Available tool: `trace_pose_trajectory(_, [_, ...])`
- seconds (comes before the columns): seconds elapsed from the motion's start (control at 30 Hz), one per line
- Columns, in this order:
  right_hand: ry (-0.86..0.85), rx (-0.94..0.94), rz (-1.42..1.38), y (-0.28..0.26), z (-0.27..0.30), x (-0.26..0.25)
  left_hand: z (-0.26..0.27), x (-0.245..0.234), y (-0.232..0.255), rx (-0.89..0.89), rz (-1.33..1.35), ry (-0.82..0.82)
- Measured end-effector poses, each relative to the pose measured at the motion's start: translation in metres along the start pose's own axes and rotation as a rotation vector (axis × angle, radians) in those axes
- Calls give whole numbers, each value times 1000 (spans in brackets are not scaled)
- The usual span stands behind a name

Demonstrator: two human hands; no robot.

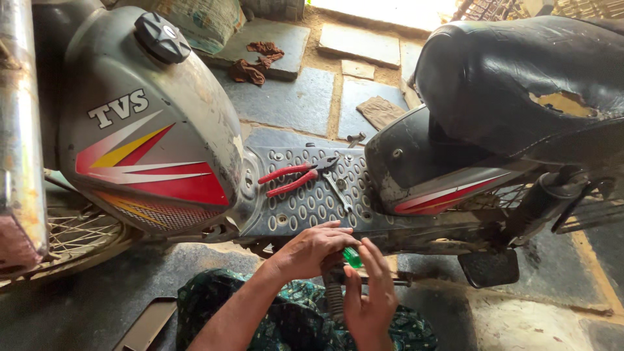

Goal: The person works on the wiring and components of a moped using a screwdriver.

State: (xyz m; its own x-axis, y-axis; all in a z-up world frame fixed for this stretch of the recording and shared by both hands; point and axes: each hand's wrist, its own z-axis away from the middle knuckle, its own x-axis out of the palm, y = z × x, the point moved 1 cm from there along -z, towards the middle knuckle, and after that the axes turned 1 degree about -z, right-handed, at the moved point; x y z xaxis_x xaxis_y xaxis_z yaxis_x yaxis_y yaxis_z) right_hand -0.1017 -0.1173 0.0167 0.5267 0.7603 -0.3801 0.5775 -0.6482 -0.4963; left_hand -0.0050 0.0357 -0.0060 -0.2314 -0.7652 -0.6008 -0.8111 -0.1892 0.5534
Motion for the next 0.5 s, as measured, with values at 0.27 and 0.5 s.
trace_pose_trajectory(0.27, [-43, 37, -109, 11, 15, 4, -3, -3, 5, 1, -6, 22])
trace_pose_trajectory(0.5, [38, 60, -34, 15, 2, 8, -2, -2, 6, -33, -7, 33])
